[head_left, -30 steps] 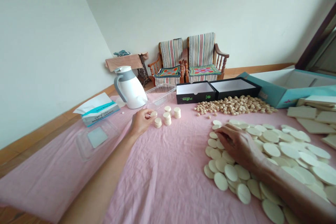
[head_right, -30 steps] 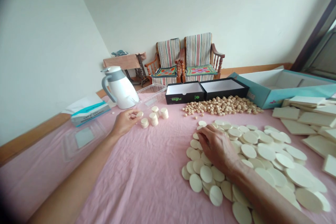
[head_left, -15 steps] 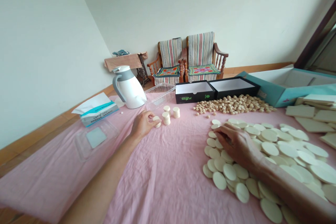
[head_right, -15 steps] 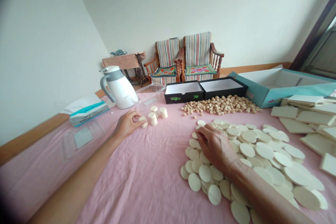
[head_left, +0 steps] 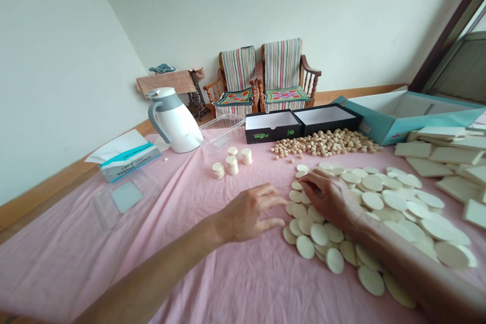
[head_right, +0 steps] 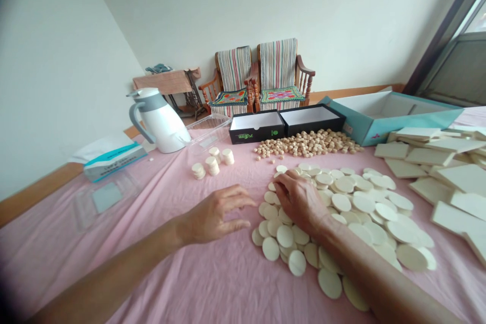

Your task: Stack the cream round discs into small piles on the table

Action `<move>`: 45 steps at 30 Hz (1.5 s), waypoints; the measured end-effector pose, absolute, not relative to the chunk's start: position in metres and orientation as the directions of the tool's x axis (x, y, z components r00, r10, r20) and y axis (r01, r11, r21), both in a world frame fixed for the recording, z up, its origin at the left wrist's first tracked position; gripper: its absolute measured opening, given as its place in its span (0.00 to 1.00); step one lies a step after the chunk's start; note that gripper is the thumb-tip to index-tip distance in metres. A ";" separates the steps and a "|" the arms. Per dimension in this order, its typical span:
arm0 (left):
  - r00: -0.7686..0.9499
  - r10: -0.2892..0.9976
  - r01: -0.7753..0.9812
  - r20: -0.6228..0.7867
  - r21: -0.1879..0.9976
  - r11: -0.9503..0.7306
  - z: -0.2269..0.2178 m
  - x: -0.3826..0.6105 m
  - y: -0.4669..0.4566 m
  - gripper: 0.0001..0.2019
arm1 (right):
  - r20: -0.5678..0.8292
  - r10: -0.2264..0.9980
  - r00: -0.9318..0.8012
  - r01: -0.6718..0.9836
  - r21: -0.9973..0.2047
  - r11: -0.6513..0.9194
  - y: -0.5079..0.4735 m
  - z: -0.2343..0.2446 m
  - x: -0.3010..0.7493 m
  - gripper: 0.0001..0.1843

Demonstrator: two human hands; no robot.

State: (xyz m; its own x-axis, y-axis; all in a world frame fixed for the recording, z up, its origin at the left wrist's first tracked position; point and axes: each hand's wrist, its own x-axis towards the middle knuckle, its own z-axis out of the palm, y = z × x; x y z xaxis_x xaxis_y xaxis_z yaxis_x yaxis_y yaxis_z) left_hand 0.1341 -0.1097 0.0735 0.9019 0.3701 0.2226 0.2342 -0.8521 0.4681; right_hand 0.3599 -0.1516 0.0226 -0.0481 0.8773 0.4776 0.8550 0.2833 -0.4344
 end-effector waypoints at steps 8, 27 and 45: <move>0.923 0.352 0.252 0.155 0.447 -0.858 0.056 0.165 -0.127 0.08 | 0.491 0.870 -0.056 0.857 -0.424 0.295 -0.150 0.019 0.361 0.11; 0.724 0.654 0.595 0.219 0.281 -0.753 0.045 0.122 -0.092 0.13 | 0.466 0.882 -0.072 0.852 -0.431 0.297 -0.152 0.021 0.359 0.11; 0.342 0.844 0.778 0.414 0.379 -0.501 0.075 0.061 -0.017 0.11 | 0.448 0.891 -0.078 0.866 -0.411 0.283 -0.151 0.020 0.359 0.12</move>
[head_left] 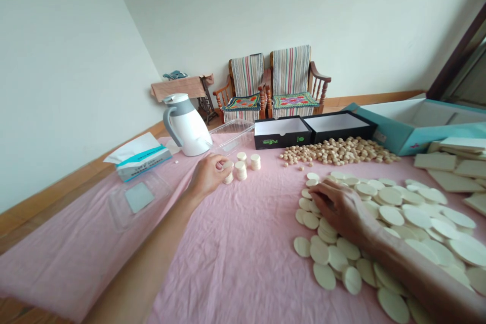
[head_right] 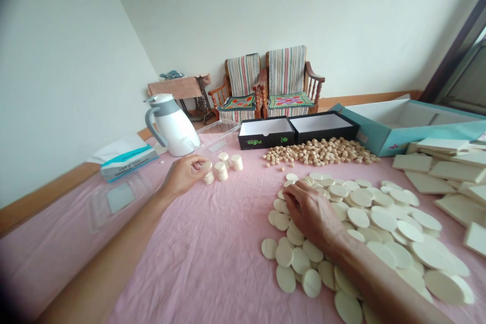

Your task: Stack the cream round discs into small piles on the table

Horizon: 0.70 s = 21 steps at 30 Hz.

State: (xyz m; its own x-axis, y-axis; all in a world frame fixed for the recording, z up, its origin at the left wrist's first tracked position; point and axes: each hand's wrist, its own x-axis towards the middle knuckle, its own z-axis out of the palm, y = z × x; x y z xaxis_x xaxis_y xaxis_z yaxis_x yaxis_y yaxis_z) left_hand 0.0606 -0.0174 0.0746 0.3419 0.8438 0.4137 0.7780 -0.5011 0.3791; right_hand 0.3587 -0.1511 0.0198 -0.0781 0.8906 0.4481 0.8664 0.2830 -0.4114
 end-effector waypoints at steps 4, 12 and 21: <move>0.314 0.868 0.827 0.384 0.340 -0.449 0.063 0.053 -0.008 0.11 | 0.451 0.889 -0.085 0.863 -0.413 0.292 -0.151 0.019 0.358 0.12; 0.276 0.881 0.863 0.384 0.305 -0.403 0.056 0.049 -0.003 0.11 | 0.439 0.895 -0.080 0.862 -0.420 0.283 -0.153 0.020 0.358 0.12; 0.380 0.867 0.778 0.321 0.395 -0.488 0.062 0.039 0.001 0.20 | 0.463 0.881 -0.102 0.856 -0.410 0.314 -0.151 0.020 0.358 0.11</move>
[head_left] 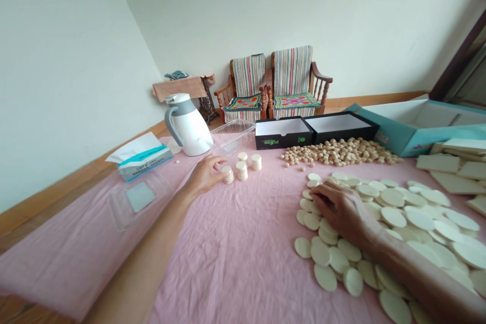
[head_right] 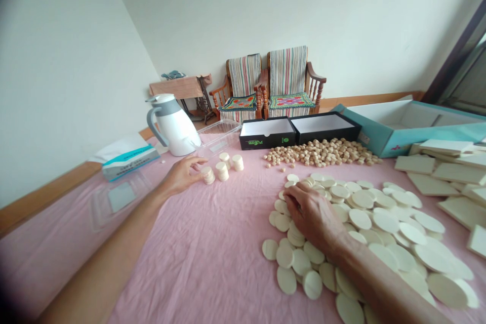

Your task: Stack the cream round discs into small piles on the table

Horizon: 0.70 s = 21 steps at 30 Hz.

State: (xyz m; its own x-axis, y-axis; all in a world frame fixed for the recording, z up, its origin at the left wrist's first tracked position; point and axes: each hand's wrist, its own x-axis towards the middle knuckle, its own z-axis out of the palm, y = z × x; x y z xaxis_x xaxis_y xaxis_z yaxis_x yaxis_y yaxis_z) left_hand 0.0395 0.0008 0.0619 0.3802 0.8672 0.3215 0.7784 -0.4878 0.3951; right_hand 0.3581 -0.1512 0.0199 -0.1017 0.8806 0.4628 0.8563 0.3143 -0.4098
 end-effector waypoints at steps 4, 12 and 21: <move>0.466 0.849 0.723 0.251 0.445 -0.529 0.063 0.036 0.002 0.20 | 0.459 0.884 -0.093 0.861 -0.408 0.303 -0.151 0.019 0.358 0.11; 0.431 0.872 0.731 0.233 0.476 -0.489 0.062 0.041 0.000 0.19 | 0.455 0.884 -0.109 0.861 -0.402 0.312 -0.151 0.020 0.358 0.11; 0.276 0.898 0.799 0.343 0.437 -0.412 0.054 0.051 -0.003 0.16 | 0.448 0.888 -0.102 0.863 -0.405 0.304 -0.151 0.020 0.357 0.12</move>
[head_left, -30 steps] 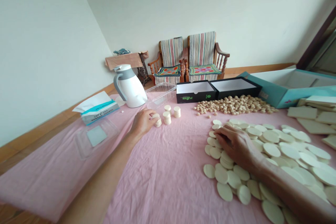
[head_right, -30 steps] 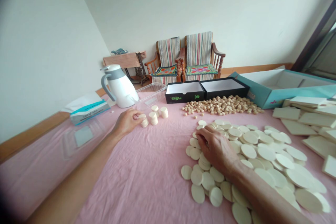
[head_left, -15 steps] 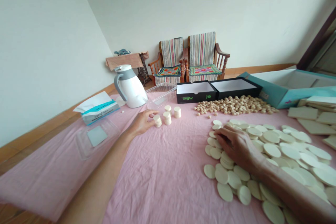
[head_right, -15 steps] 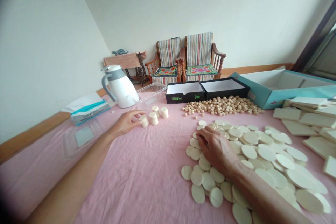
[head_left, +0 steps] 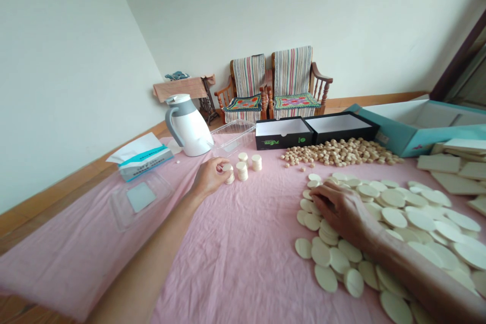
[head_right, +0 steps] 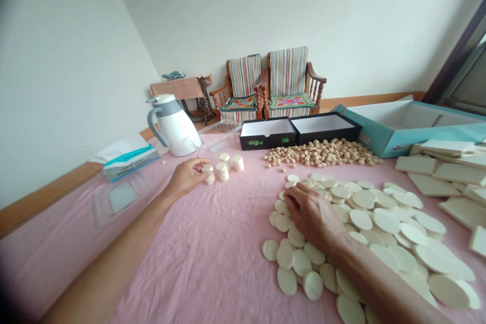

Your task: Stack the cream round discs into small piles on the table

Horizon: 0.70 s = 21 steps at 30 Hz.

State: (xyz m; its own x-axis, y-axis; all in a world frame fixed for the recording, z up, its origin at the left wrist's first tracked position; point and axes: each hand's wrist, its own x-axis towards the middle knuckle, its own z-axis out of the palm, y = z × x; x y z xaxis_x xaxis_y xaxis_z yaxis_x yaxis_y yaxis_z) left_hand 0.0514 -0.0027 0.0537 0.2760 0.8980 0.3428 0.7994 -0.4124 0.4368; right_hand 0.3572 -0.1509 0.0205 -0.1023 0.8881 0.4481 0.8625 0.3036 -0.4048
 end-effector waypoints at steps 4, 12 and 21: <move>0.267 0.878 0.846 0.397 0.339 -0.411 0.049 0.057 -0.007 0.16 | 0.459 0.882 -0.105 0.864 -0.397 0.310 -0.151 0.021 0.357 0.12; 0.305 0.863 0.869 0.403 0.254 -0.426 0.045 0.059 -0.009 0.23 | 0.456 0.884 -0.106 0.861 -0.402 0.311 -0.152 0.022 0.357 0.12; 0.295 0.908 0.784 0.298 0.467 -0.409 0.060 0.048 -0.001 0.23 | 0.461 0.880 -0.118 0.854 -0.405 0.327 -0.151 0.021 0.357 0.11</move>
